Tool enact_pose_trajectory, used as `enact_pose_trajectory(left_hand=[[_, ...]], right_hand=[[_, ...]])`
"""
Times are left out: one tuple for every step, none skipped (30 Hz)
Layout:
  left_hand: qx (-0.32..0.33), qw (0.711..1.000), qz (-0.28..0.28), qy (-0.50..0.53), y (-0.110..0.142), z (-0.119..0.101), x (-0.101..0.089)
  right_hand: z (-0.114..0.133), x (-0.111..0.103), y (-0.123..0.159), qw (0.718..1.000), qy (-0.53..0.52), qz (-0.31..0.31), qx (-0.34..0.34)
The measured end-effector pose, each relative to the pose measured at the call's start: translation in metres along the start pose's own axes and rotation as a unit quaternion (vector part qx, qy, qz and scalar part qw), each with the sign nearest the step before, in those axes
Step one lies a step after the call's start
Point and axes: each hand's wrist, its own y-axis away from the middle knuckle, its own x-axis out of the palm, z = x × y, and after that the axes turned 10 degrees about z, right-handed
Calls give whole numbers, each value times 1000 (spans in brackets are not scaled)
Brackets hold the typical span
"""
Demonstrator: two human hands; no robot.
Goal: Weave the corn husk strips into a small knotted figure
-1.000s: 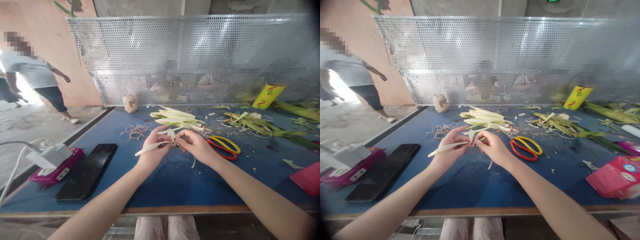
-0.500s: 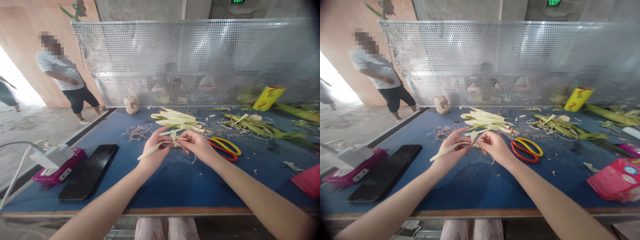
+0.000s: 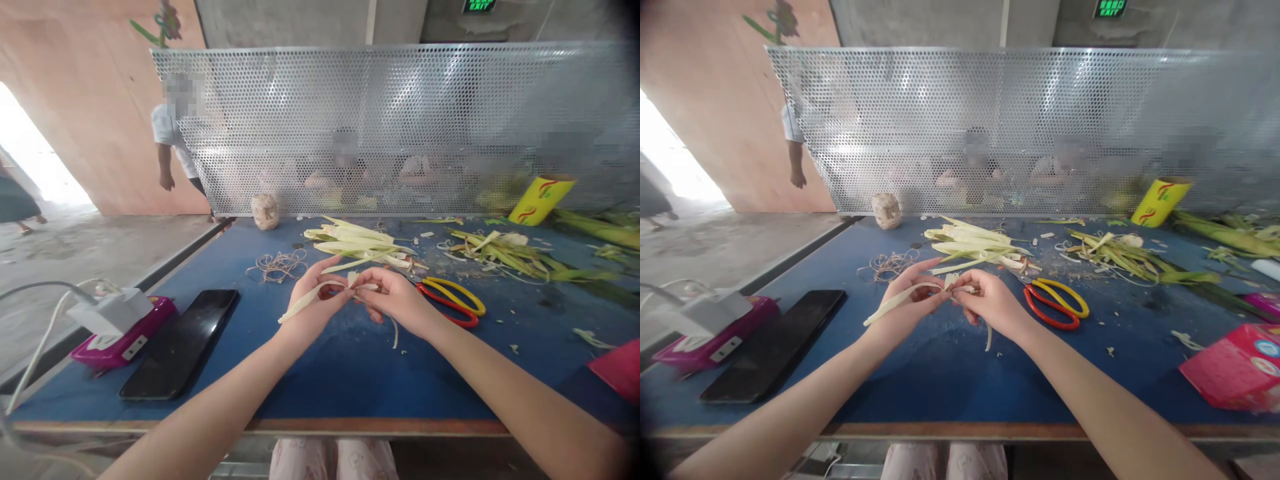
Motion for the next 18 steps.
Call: enact_pose_trajectory(left_hand=[[0,1000,-4,0,0,0,0],[-1,1000,-8,1,-1,-1,0],[-1,1000,-12,3,-1,-1,0],[-4,1000,-14,5,-1,-1,-1],[-7,1000,-12,8,-1,-1,-1],[-9,1000,-10,13,-2,0,-1],[-11,1000,-6,20,-2,0,-1],[-14,1000,-2,26,-2,0,-1],[-16,999,0,31,-2,1,-2],[-16,999,0,36,-1,1,-2],[-17,999,-1,38,-1,1,-2],[-16,999,-1,40,-1,1,-1],[-16,999,0,41,0,1,-1],[-16,999,-1,43,0,1,-1],[-15,999,-3,41,0,1,-1],[-13,999,-5,36,0,2,0],[-10,1000,-5,27,0,2,0],[-6,1000,-2,16,0,2,0]], right_hand=[[0,0,0,1000,-5,7,12],[0,1,0,1000,-9,12,23],[0,1,0,999,-10,15,29],[-1,1,0,999,-3,14,30],[-2,1,0,999,16,11,25],[-3,1,1,999,48,6,14],[-4,1,1,996,91,-3,-5],[-5,0,1,989,145,-16,-30],[-6,-1,2,977,203,-33,-60],[-6,-1,2,960,260,-51,-96],[-5,-2,3,939,310,-67,-133],[-4,-3,4,917,351,-81,-169],[-2,-4,5,897,382,-91,-201],[0,-5,5,880,407,-95,-226],[1,-5,6,866,425,-95,-245],[3,-5,6,857,437,-92,-257],[4,-5,6,852,443,-89,-265],[5,-5,7,849,446,-85,-270]])
